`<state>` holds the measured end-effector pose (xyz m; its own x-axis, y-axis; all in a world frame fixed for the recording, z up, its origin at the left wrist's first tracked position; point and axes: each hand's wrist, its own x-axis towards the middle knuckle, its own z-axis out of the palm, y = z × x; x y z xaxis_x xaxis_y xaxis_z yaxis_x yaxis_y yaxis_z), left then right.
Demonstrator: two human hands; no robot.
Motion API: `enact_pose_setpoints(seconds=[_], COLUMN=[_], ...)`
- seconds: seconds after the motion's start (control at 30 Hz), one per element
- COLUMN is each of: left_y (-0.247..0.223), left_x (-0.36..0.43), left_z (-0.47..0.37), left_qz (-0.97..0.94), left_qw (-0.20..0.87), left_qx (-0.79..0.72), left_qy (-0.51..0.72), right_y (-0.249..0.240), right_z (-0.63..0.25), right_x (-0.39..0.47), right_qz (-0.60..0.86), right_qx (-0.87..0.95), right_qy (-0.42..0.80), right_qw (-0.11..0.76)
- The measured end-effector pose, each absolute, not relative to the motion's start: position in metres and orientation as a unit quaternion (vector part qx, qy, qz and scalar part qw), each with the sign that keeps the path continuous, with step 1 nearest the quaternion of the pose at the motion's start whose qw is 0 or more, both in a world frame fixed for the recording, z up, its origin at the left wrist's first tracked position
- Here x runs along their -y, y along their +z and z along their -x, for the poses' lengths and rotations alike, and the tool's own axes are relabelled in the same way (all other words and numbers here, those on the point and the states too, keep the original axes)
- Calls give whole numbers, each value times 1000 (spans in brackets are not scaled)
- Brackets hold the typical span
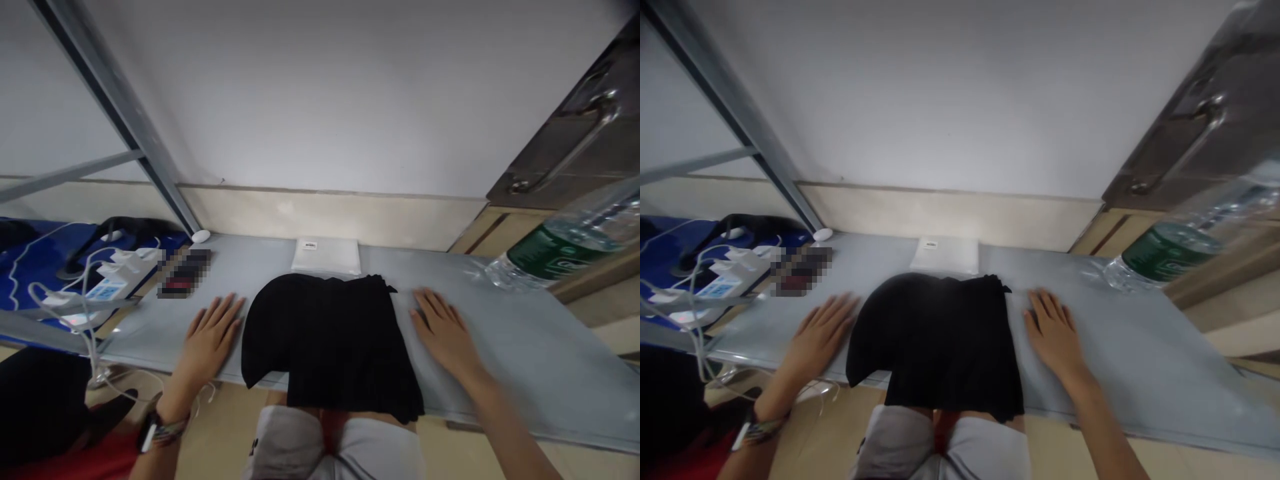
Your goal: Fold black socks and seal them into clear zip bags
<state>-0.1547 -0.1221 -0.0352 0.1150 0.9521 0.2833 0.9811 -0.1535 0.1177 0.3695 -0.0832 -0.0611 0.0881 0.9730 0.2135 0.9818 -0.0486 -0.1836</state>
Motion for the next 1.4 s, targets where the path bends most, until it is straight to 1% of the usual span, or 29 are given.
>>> enact_pose_setpoints(seconds=[0.17,0.5,0.93,1.4], left_y=[-30,-28,-30,-31], left_x=[120,118,118,118], left_z=[150,151,150,150], left_qz=[728,727,722,722], left_qw=[46,33,35,34], left_qx=[666,668,672,672], left_qy=[-158,-158,-161,-162], right_y=[-72,-65,-68,-66], right_z=[-376,-373,-373,-375], right_x=[84,85,85,86], right_qz=[724,728,726,725], right_qx=[674,672,671,674], right_qy=[-29,-22,-34,-32], right_qw=[142,134,147,139])
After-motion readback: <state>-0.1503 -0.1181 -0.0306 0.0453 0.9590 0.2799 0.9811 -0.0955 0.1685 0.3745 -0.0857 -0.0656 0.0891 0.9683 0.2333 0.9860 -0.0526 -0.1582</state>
